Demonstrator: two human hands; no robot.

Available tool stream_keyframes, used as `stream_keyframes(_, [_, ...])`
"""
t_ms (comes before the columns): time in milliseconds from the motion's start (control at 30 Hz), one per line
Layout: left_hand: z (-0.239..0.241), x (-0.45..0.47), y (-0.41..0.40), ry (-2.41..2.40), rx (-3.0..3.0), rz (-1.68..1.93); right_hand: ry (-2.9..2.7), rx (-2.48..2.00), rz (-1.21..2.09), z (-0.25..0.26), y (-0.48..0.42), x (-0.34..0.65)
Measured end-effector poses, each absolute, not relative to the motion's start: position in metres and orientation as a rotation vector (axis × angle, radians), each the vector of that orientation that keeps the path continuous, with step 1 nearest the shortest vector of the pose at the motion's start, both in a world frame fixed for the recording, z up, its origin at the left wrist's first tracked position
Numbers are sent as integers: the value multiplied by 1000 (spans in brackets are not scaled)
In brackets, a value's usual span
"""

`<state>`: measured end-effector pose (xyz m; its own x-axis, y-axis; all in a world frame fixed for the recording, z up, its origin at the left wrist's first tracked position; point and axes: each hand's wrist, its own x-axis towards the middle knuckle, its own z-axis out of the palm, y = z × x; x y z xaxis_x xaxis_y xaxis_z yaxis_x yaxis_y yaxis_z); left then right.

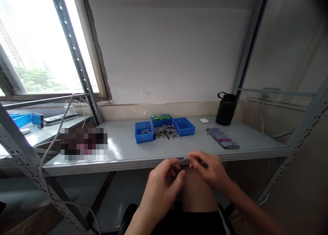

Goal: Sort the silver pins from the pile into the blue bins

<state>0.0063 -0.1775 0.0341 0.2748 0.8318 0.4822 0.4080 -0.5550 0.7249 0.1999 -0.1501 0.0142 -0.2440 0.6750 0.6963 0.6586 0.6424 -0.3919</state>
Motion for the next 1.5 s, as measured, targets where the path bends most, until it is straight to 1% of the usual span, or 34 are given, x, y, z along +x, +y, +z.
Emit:
stream_keyframes(67, [31, 1, -168, 1170, 2034, 1229, -1955, -1260, -33, 28, -108, 209])
stream_keyframes(200, [20, -7, -142, 1293, 2088, 1194, -1922, -1467, -107, 46, -22, 229])
stream_keyframes(333, [8, -6, -94, 1361, 2188, 1076, -1976, -1600, -166, 44, 20, 235])
stream_keyframes(467, [4, 5, -36, 1377, 2303, 944, -2058, -1611, -215, 30, 15, 215])
stream_keyframes(633, [3, 21, 5, 1346, 2456, 747, -2198, -1627, -117, 6, 11, 180])
stream_keyframes(833, [-2, 20, 6, 1403, 2463, 727, -2171, -1670, -41, -12, 20, 168])
stream_keyframes(1133, [-4, 14, 3, 1365, 2456, 780, -2053, -1575, 14, -14, 13, 177])
stream_keyframes(1267, [-5, 14, 2, 1346, 2448, 799, -2030, -1452, 71, -15, 4, 186])
stream_keyframes(1500, [-3, 14, 3, 1311, 2461, 823, -2147, -1204, 321, -17, -3, 200])
